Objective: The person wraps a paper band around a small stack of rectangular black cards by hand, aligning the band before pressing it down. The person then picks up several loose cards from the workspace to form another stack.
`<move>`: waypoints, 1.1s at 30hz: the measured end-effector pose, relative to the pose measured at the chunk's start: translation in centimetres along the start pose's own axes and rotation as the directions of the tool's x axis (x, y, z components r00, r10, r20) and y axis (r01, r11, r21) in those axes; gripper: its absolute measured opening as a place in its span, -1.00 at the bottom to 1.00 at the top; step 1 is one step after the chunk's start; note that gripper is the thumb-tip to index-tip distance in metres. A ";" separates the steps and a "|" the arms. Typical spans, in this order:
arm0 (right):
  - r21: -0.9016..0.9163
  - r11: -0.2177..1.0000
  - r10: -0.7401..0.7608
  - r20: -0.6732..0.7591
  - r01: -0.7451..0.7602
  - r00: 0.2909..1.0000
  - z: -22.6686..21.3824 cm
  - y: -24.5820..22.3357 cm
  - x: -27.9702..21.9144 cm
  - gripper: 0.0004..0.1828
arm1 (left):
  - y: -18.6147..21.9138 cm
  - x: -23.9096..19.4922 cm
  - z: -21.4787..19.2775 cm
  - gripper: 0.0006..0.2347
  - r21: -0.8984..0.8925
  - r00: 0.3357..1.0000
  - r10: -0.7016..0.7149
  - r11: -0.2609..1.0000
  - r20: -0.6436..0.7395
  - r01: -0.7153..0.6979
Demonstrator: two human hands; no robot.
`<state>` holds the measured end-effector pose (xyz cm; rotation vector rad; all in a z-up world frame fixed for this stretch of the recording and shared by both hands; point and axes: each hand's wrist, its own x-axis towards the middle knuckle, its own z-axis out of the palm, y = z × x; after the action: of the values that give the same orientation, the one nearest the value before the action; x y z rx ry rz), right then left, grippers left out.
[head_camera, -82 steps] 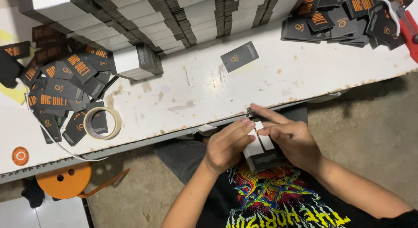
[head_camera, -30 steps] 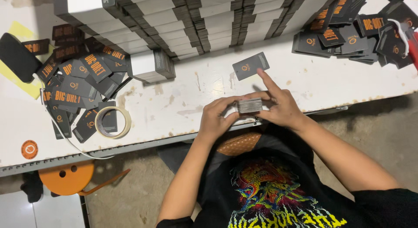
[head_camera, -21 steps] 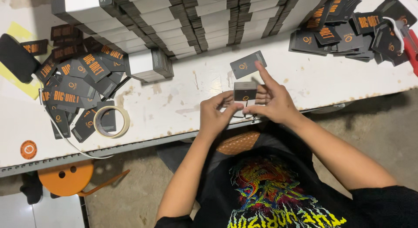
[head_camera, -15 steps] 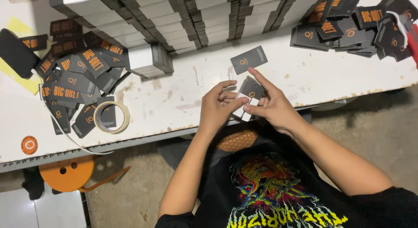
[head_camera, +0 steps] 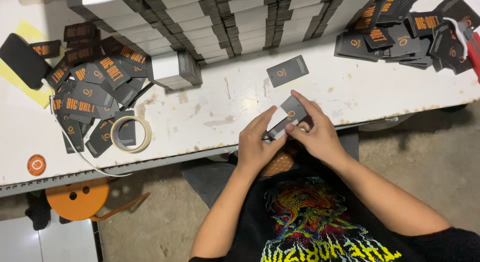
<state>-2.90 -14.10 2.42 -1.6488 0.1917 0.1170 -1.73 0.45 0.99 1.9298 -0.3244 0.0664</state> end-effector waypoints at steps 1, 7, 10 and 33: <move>0.000 1.000 -0.004 0.001 0.004 1.000 -0.5 0.5 0.3 -0.28 | -0.5 0.0 0.0 -0.57 0.001 1.000 0.003 1.000 -0.003 -0.003; -0.290 0.954 -0.115 -0.115 0.078 0.987 -0.7 1.8 0.4 -0.63 | -1.4 -0.1 0.7 -0.53 0.062 0.985 0.138 0.987 0.103 -0.145; -0.497 0.844 -0.316 -0.155 0.203 0.936 -0.8 2.2 0.1 -0.61 | -1.7 0.3 1.0 -0.55 0.113 0.972 0.198 0.971 0.130 -0.213; -0.549 0.313 -0.707 0.410 0.775 0.576 -3.9 0.8 1.7 -0.88 | -0.2 0.9 -0.2 -0.41 0.154 0.907 0.210 0.947 0.365 -0.281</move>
<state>-1.51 -18.17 1.62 -2.3183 -0.8390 -0.5334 -0.84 0.51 1.06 2.0919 -0.8268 -0.0771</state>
